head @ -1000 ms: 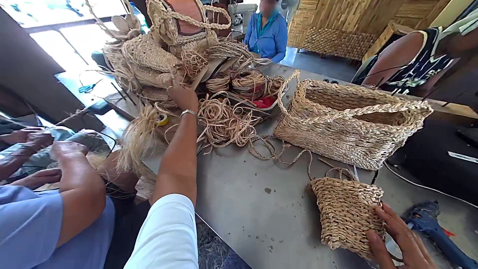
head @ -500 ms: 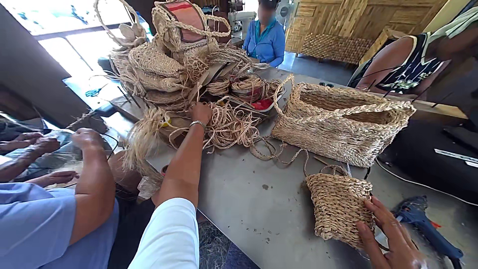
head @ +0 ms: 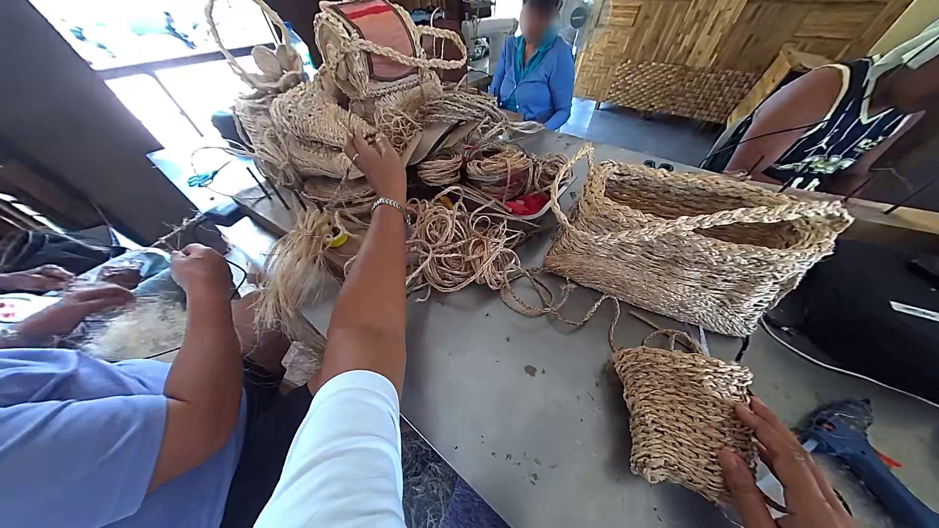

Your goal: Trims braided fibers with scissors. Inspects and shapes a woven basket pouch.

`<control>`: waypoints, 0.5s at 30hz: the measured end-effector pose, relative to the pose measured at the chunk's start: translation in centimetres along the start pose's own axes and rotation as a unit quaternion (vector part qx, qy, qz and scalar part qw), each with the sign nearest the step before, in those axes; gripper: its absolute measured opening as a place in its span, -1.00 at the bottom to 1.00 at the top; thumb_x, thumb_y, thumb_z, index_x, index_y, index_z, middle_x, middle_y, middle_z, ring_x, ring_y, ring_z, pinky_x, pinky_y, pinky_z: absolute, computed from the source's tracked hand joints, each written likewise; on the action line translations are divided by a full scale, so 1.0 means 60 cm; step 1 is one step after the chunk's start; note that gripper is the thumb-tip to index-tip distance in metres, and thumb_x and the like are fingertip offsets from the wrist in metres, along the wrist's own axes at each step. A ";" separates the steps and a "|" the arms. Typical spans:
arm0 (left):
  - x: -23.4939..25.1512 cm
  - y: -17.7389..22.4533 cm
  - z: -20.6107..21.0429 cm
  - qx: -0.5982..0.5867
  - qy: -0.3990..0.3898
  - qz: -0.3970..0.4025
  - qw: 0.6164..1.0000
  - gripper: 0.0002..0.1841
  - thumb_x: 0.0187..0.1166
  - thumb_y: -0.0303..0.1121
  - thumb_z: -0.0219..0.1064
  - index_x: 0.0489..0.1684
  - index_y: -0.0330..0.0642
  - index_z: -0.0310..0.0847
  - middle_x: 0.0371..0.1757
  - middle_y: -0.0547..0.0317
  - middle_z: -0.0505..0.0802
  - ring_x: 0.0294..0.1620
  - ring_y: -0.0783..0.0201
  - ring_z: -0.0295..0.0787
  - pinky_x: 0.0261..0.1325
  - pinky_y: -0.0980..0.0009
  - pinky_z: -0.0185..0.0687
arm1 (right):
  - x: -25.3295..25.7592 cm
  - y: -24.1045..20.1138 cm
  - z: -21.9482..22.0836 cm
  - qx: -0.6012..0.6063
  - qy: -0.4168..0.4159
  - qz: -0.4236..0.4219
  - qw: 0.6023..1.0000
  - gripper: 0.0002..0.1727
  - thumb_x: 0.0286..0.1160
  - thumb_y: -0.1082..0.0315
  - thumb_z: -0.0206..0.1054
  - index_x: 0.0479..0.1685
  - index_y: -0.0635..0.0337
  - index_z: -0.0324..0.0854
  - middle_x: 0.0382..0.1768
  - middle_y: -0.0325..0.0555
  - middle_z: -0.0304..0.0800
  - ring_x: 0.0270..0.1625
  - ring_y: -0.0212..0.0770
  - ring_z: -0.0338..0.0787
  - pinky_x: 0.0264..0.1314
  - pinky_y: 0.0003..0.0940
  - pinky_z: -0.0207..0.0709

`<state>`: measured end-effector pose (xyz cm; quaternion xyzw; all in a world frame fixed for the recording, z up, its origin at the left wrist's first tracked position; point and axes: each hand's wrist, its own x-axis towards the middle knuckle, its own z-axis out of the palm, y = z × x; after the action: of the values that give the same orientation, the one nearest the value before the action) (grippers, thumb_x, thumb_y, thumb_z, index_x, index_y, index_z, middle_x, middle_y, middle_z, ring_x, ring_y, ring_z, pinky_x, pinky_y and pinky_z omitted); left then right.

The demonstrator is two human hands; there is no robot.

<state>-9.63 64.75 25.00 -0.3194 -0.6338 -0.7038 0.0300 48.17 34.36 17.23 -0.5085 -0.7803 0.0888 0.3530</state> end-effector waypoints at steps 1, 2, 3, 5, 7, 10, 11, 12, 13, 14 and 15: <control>0.005 0.000 0.004 -0.003 -0.001 0.002 1.000 -0.40 0.76 -0.28 0.09 0.75 -0.41 0.19 0.78 -0.38 0.18 0.80 -0.06 0.13 0.77 0.29 0.13 | -0.001 0.001 0.001 0.001 0.001 0.000 1.000 -0.40 0.76 0.22 0.22 0.62 0.48 0.39 0.67 0.52 0.29 0.70 0.23 0.44 0.66 -0.10 0.46; 0.008 -0.002 0.006 0.000 -0.004 0.003 1.000 -0.39 0.77 -0.27 0.08 0.76 -0.41 0.17 0.79 -0.38 0.17 0.81 -0.07 0.11 0.78 0.29 0.10 | -0.001 0.003 0.001 0.002 0.001 0.000 1.000 -0.40 0.76 0.22 0.22 0.62 0.48 0.39 0.67 0.52 0.29 0.70 0.22 0.44 0.66 -0.10 0.46; 0.010 -0.004 0.009 0.004 -0.008 0.003 1.000 -0.38 0.78 -0.24 0.07 0.77 -0.40 0.15 0.79 -0.37 0.17 0.81 -0.06 0.10 0.79 0.29 0.09 | -0.001 0.003 0.001 0.001 0.000 0.000 1.000 -0.40 0.76 0.22 0.22 0.62 0.48 0.39 0.67 0.52 0.29 0.71 0.22 0.44 0.67 -0.10 0.46; 0.009 -0.007 0.013 0.009 -0.010 0.003 1.000 -0.37 0.79 -0.22 0.07 0.78 -0.39 0.14 0.80 -0.38 0.14 0.82 -0.08 0.07 0.79 0.28 0.07 | -0.002 0.004 0.000 0.001 0.000 0.002 1.000 -0.40 0.76 0.21 0.22 0.62 0.47 0.39 0.67 0.51 0.29 0.71 0.22 0.44 0.67 -0.10 0.46; 0.007 -0.007 0.015 0.010 -0.005 -0.003 1.000 -0.37 0.79 -0.20 0.07 0.79 -0.36 0.14 0.83 -0.36 0.08 0.86 -0.07 0.00 0.82 0.26 0.02 | -0.001 0.005 0.000 0.001 -0.002 0.000 1.000 -0.40 0.76 0.21 0.21 0.63 0.47 0.38 0.67 0.52 0.28 0.71 0.22 0.43 0.68 -0.09 0.45; 0.009 -0.011 0.019 -0.012 0.013 0.005 1.000 -0.33 0.79 -0.19 0.08 0.82 -0.37 0.06 0.86 -0.34 0.02 0.89 -0.05 -0.09 0.85 0.28 -0.07 | -0.001 0.005 0.001 0.003 -0.002 -0.003 1.000 -0.40 0.77 0.21 0.19 0.63 0.51 0.37 0.67 0.54 0.27 0.73 0.23 0.40 0.72 -0.10 0.40; 0.011 -0.014 0.019 -0.013 0.014 0.011 1.000 -0.32 0.79 -0.19 0.08 0.83 -0.37 0.04 0.86 -0.35 0.01 0.89 -0.06 -0.10 0.85 0.27 -0.08 | -0.001 0.004 0.001 0.004 -0.003 -0.002 1.000 -0.39 0.77 0.22 0.19 0.63 0.51 0.36 0.67 0.55 0.27 0.73 0.24 0.40 0.72 -0.09 0.40; 0.014 -0.018 0.018 -0.007 0.007 0.017 1.000 -0.32 0.79 -0.18 0.08 0.83 -0.37 0.03 0.86 -0.36 0.01 0.89 -0.07 -0.10 0.85 0.27 -0.09 | -0.001 0.004 0.001 0.006 -0.006 0.000 1.000 -0.39 0.77 0.22 0.20 0.63 0.52 0.36 0.68 0.55 0.26 0.73 0.24 0.39 0.72 -0.09 0.39; 0.017 -0.021 0.015 0.009 -0.003 0.023 1.000 -0.32 0.80 -0.18 0.07 0.83 -0.38 0.03 0.86 -0.37 0.01 0.89 -0.07 -0.11 0.86 0.26 -0.10 | -0.001 0.003 0.001 0.005 -0.006 0.001 1.000 -0.39 0.76 0.22 0.21 0.63 0.52 0.36 0.68 0.55 0.26 0.73 0.24 0.39 0.73 -0.10 0.39; 0.020 -0.024 0.012 0.034 -0.014 0.028 0.999 -0.33 0.79 -0.19 0.06 0.82 -0.37 0.05 0.86 -0.36 0.03 0.90 -0.07 -0.11 0.86 0.25 -0.11 | 0.000 0.003 0.001 0.005 -0.006 0.000 1.000 -0.39 0.76 0.22 0.21 0.63 0.51 0.36 0.67 0.55 0.26 0.74 0.24 0.39 0.73 -0.10 0.38; 0.022 -0.025 0.009 0.060 -0.025 0.033 0.997 -0.34 0.79 -0.18 0.05 0.82 -0.36 0.08 0.85 -0.36 0.05 0.90 -0.09 -0.10 0.87 0.23 -0.12 | -0.001 0.002 0.001 0.004 -0.007 0.000 1.000 -0.39 0.76 0.23 0.21 0.63 0.51 0.36 0.67 0.56 0.26 0.74 0.23 0.38 0.74 -0.10 0.37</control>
<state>-11.14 66.00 24.31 -0.3556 -0.6647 -0.6546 0.0565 48.25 34.41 17.09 -0.5067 -0.7825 0.0954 0.3490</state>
